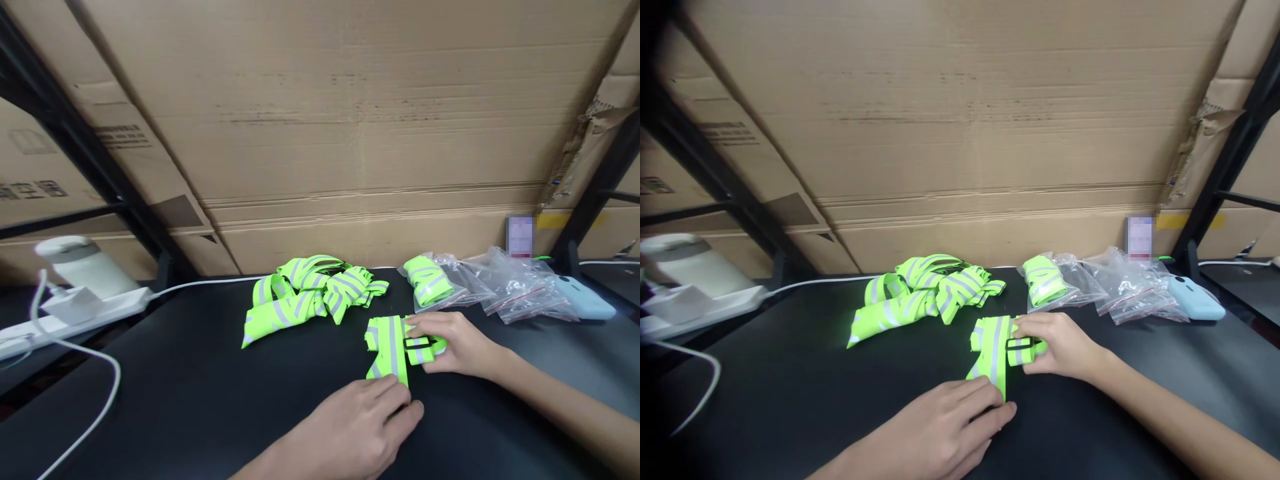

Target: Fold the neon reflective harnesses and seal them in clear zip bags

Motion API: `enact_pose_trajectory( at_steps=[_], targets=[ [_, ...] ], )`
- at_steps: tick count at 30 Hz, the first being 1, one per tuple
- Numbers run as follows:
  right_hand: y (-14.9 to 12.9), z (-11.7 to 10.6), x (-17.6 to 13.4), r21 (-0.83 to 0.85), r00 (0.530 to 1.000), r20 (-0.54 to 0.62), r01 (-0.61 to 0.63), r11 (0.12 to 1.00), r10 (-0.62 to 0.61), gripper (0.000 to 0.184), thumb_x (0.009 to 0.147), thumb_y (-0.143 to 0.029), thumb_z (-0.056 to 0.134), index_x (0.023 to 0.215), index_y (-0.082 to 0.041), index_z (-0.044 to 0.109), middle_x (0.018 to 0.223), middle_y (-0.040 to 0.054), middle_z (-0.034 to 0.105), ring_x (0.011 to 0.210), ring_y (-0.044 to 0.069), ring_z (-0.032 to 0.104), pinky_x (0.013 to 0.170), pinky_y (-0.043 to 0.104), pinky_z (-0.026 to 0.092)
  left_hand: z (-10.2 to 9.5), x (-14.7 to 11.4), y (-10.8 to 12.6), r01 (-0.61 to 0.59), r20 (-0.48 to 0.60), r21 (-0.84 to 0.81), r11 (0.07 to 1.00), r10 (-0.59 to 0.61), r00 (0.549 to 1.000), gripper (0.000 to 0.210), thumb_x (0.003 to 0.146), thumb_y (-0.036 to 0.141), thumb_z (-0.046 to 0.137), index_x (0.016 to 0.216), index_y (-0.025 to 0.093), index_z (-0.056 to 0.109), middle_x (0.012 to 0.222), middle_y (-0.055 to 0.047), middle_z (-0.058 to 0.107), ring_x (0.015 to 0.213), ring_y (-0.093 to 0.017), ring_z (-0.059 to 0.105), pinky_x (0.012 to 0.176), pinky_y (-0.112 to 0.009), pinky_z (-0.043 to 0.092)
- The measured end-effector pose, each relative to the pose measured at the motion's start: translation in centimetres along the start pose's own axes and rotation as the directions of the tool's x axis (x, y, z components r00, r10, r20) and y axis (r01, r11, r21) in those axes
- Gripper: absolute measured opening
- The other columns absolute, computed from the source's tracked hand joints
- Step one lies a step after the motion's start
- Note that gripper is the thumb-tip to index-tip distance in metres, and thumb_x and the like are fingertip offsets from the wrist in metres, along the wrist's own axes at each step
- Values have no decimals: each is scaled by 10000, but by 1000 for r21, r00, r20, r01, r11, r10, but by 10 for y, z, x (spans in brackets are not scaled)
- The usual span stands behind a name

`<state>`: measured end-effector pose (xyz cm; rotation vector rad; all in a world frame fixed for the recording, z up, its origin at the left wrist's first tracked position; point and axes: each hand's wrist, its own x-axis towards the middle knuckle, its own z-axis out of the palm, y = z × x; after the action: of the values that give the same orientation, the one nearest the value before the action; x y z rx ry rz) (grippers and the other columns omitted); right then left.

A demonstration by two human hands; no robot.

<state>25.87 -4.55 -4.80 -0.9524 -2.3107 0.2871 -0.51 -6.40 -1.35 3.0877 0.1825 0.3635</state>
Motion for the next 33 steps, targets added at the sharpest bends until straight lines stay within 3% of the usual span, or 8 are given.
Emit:
enact_pose_trajectory(
  at_steps=[4,7,11,13,16,19,27,33],
  targets=[
    [2,-2,-1,18,1000,-1,19,1000,-19,373,733,-171,817,1084,-184,690,1205,109,739,1166,255,686,1004,367,536,-10,-5,-8,71,-11,-267,961,-77,997,366,945,348,653,1271,188,617,1006,-74,722,931,-229,683,896,-344,544],
    [3,-2,-1,25,1000,1,13,1000,-13,380,738,-192,825,1093,-187,689,1213,114,734,1174,262,681,1015,385,530,-18,0,-21,75,-114,-494,866,-150,982,231,1010,228,556,1211,202,667,983,-44,754,879,-160,701,821,-258,548],
    [3,-2,-2,25,999,20,27,999,-28,357,773,-197,790,1113,-193,681,1177,104,741,1200,262,664,1022,403,529,-14,11,-48,128,-417,-475,871,-351,838,110,960,191,625,1025,203,713,968,-44,741,930,-174,677,892,-322,534],
    [3,-2,-3,18,1000,17,23,1000,-24,354,774,-189,782,1113,-194,678,1209,108,728,1205,263,659,1020,404,531,-5,14,-61,214,-438,-427,879,-408,801,190,895,266,720,1074,207,699,1116,-78,712,1102,-229,641,1003,-408,501],
    [3,0,-5,16,1000,-8,7,1000,-7,364,761,-175,774,1108,-199,668,1266,115,702,1212,268,653,1008,397,536,11,15,-71,292,-282,-460,838,-450,847,498,822,374,792,1265,222,624,1323,-111,625,1262,-267,578,1079,-452,477],
    [2,1,-7,52,999,-38,-6,999,8,357,741,-135,759,1078,-208,664,1248,100,709,1181,254,669,974,368,547,24,11,-71,308,-150,-502,808,-432,890,595,821,415,788,1348,236,580,1391,-116,589,1303,-267,564,1101,-451,476],
    [0,3,-3,227,977,-176,-74,971,116,318,764,-146,736,1067,-235,701,1136,62,763,1047,236,732,913,370,577,27,9,-74,299,-133,-487,820,-408,903,734,759,443,834,1409,246,556,1451,-139,558,1348,-307,527,1122,-530,446],
    [-4,4,0,285,961,-218,-101,953,167,331,774,-139,728,1091,-236,712,1104,51,770,1018,236,735,920,379,573,31,16,-77,269,-215,-271,924,-330,919,431,939,301,623,1349,180,573,1296,-123,665,1245,-256,597,1080,-442,491]
  ],
)
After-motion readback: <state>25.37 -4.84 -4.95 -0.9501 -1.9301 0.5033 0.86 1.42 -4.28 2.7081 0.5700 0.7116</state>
